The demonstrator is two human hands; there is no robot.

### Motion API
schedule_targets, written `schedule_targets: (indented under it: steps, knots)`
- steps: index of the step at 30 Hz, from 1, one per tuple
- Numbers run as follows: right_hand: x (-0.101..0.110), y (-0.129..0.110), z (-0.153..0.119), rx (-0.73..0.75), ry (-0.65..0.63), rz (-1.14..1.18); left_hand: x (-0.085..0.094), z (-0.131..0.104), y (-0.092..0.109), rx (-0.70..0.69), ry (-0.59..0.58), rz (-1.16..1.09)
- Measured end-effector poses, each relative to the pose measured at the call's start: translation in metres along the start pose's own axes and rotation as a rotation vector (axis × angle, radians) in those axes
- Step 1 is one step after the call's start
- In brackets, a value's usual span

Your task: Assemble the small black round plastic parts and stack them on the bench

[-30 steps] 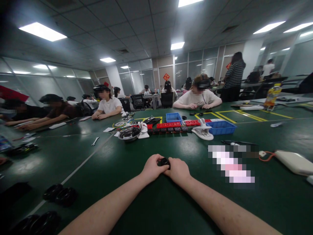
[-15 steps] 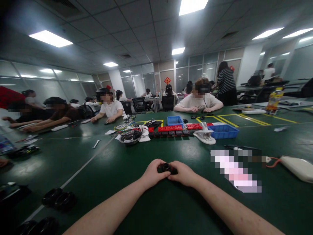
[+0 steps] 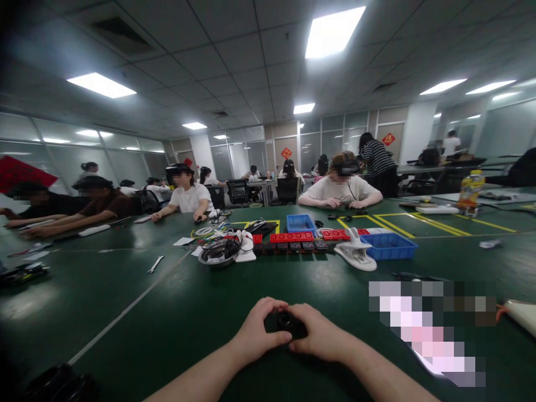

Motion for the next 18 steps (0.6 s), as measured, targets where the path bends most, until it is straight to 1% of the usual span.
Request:
schedule_targets:
  steps: [5,9,14,18]
  knots:
    - [0.000,0.001,0.003,-0.015,-0.055,0.074,0.001,0.002,-0.005,0.051,-0.003,-0.025]
    - [0.003,0.000,0.006,-0.020,-0.115,0.171,0.000,0.003,-0.007,0.057,-0.009,-0.047]
    - [0.002,0.003,0.010,-0.016,-0.072,0.124,-0.002,0.003,-0.006,0.048,-0.002,-0.052]
    - [0.001,0.004,0.011,-0.005,-0.082,0.146,-0.002,0.003,-0.004,0.101,-0.005,-0.048]
Point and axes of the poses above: each hand's wrist, its own z-axis towards the middle knuckle, its own x-axis out of the back of the hand, y = z × x, the point moved 2 cm from there along z, towards the middle knuckle, and after that the axes turned 2 degrees about z, right-handed, at the moved point
